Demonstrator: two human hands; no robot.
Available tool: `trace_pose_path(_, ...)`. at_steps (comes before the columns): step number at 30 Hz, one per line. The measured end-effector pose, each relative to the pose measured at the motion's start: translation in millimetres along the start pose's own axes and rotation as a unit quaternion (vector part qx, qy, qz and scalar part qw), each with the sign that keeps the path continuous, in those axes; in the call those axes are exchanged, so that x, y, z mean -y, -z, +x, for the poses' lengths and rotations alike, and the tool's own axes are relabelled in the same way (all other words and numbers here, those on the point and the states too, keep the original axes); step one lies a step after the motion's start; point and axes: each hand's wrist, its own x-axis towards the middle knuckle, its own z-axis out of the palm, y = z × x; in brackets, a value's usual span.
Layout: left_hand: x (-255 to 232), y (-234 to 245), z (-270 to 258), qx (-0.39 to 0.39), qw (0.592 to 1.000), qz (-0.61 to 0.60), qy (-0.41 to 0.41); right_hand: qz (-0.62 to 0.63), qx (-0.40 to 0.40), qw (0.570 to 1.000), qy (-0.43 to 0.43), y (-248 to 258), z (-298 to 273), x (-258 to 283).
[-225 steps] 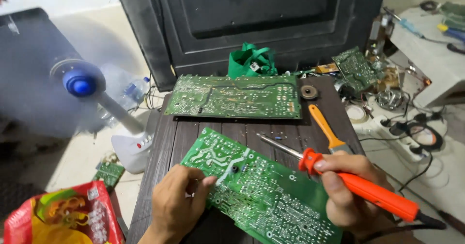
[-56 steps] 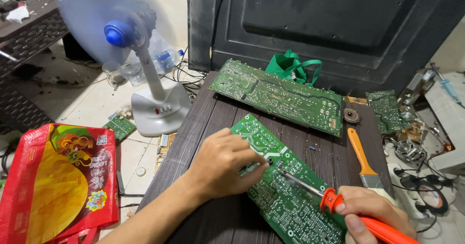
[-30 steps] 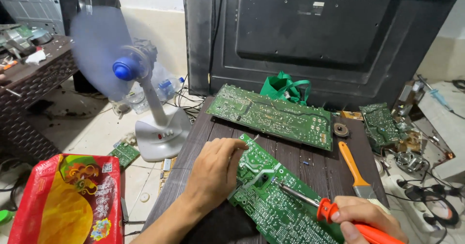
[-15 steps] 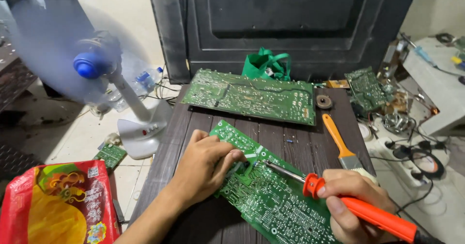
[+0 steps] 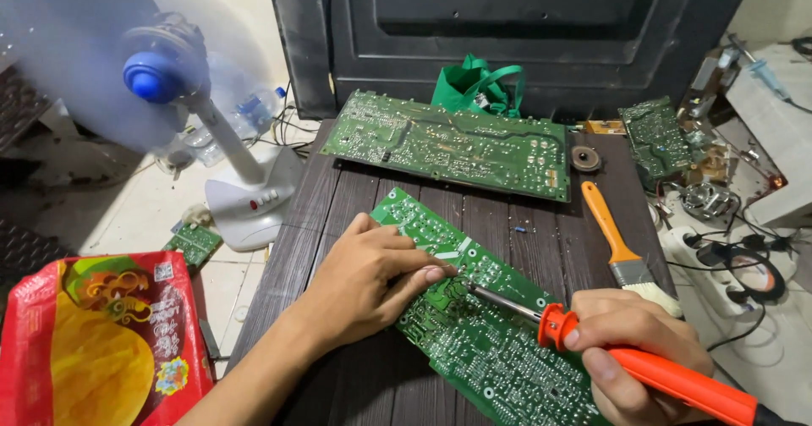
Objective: Soldering components onto a printed circuit board using a soldering iron and solder wire.
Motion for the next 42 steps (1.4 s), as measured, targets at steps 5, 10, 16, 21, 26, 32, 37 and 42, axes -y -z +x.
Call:
trace_pose_path(5, 1.4, -1.7, -3.5, -0.007, 1.0, 0.006, -0.019, -0.007, 0.023, 1.0, -0.011, 5.5, -2.2, 0.3)
trace_pose_path(10, 1.4, -2.4, -4.0, -0.011, 1.0, 0.003, -0.023, -0.022, 0.068, 0.997, -0.012, 13.3, -0.4, 1.6)
trace_pose_path(16, 0.7, -2.9, -4.2, -0.003, 1.0, 0.007, -0.024, 0.001, -0.003, 1.0, 0.002, 5.9, -1.3, -2.0)
trace_pose_path(21, -0.7, -3.3, -5.1, -0.031, 0.999, 0.001, -0.039, -0.006, -0.065, 0.996, -0.058, 10.0, -15.7, -11.8)
trace_pose_path(26, -3.6, -2.6, -4.0, -0.022, 0.999, 0.016, -0.044, 0.014, -0.12, 0.992, -0.043, 7.1, -5.1, -22.4)
trace_pose_path(32, -3.6, -3.9, -4.2, -0.004, 0.999, 0.035, -0.036, 0.024, -0.14, 0.99, -0.004, 2.0, 1.3, -29.3)
trace_pose_path(37, -3.7, -0.9, -3.4, 0.001, 0.999, 0.022, -0.033, 0.025, -0.154, 0.988, -0.007, 1.1, -0.9, -31.9)
trace_pose_path(42, -0.6, -2.7, -5.9, -0.124, 0.992, -0.022, 0.009, 0.02, -0.173, 0.984, -0.028, 3.0, 0.6, -40.0)
